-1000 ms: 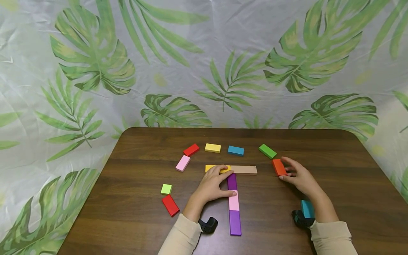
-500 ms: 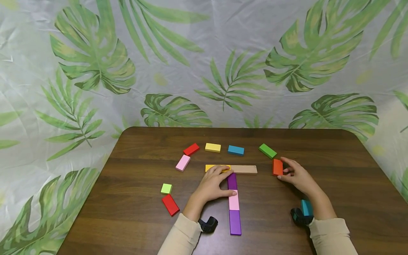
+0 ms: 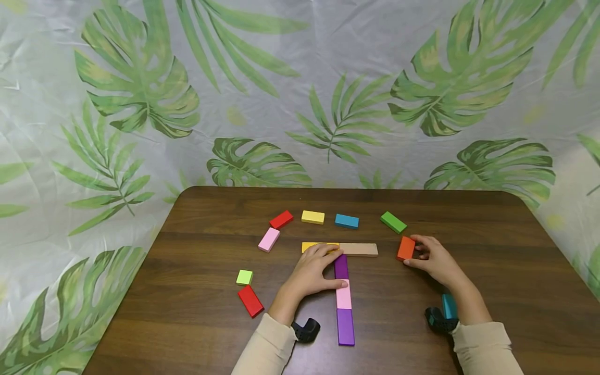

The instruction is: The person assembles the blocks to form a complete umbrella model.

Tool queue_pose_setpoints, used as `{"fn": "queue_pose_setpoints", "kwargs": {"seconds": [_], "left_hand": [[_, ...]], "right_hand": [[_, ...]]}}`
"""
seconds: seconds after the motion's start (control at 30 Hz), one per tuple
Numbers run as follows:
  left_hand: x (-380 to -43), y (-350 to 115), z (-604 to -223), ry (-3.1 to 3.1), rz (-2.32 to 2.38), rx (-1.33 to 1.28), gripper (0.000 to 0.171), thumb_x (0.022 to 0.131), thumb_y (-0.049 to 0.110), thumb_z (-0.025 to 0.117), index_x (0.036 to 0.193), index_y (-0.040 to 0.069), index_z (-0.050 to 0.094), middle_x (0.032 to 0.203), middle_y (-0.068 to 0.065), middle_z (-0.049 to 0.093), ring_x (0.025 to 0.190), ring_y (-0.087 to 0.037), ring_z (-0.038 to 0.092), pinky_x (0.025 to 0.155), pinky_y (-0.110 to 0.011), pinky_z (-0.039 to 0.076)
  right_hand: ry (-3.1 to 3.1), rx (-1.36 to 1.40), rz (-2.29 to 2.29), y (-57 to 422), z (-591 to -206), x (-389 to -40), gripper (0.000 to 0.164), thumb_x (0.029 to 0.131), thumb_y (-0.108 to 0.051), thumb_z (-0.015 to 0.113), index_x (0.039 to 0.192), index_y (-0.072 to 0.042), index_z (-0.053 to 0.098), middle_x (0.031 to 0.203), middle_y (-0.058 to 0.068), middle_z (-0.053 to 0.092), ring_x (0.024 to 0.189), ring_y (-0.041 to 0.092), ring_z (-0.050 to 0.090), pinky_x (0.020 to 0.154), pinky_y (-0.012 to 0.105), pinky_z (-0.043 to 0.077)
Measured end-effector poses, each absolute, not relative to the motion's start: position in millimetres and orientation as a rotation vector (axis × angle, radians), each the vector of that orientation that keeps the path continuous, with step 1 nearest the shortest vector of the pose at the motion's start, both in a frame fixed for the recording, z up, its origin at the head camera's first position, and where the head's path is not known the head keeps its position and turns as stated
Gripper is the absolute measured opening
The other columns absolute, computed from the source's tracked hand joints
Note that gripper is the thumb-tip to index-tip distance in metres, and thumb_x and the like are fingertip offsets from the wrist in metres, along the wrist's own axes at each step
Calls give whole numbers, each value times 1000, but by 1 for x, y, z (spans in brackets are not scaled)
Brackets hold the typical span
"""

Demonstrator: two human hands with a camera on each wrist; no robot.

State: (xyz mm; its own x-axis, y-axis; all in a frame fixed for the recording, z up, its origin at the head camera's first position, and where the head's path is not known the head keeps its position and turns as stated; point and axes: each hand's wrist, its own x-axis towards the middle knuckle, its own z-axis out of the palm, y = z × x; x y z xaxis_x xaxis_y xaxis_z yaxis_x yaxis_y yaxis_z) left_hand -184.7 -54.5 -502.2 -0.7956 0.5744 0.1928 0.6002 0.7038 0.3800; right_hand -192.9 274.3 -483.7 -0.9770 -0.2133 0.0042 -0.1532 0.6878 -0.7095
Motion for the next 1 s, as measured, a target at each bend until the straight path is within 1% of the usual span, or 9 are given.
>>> {"fn": "queue_pose_setpoints", "kwargs": {"seconds": [0.1, 0.3, 0.47, 0.67, 0.83, 1.0], "left_hand": [[-185, -54, -502, -2845, -668, -985, 73, 73, 61, 60, 133, 22, 46, 135, 7, 39, 126, -17, 28, 104, -40, 18], [-184, -54, -502, -2836, -679, -983, 74, 73, 61, 60, 133, 21, 46, 134, 6, 39, 125, -17, 28, 103, -40, 19], [-184, -54, -502, -2847, -688, -974, 74, 72, 61, 60, 134, 22, 45, 134, 7, 40, 125, -17, 29, 104, -39, 18], [-183, -54, -501, -2867, -691, -964, 74, 73, 61, 60, 134, 22, 45, 133, 6, 41, 125, -19, 28, 104, -41, 18], [-184, -54, -502, -2874, -691, -964, 74, 73, 62, 59, 134, 22, 44, 132, 6, 41, 125, -19, 28, 104, -41, 18], [-184, -54, -502, -2877, -692, -965, 74, 73, 62, 59, 134, 22, 44, 132, 6, 41, 125, -19, 28, 104, -41, 17]], "right_hand": [[2815, -314, -1192, 273, -483, -192, 68, 79, -24, 70, 129, 7, 37, 120, 27, 37, 101, 40, 46, 82, 50, 42], [2816, -365, -1228, 268, -480, -192, 67, 79, -24, 70, 130, 5, 37, 127, 25, 34, 106, 41, 44, 85, 51, 40], [2816, -394, -1226, 262, -477, -191, 69, 79, -25, 70, 132, 3, 36, 129, 24, 33, 105, 42, 44, 85, 53, 39], [2811, -450, -1240, 253, -476, -194, 68, 78, -22, 70, 131, 5, 37, 129, 23, 35, 107, 41, 44, 86, 52, 39], [2789, -453, -1231, 248, -478, -197, 68, 78, -23, 70, 132, 2, 37, 130, 22, 33, 106, 43, 45, 87, 52, 38], [2766, -455, -1230, 245, -481, -201, 67, 78, -19, 71, 133, 2, 37, 132, 22, 32, 108, 43, 44, 88, 52, 37]]}}
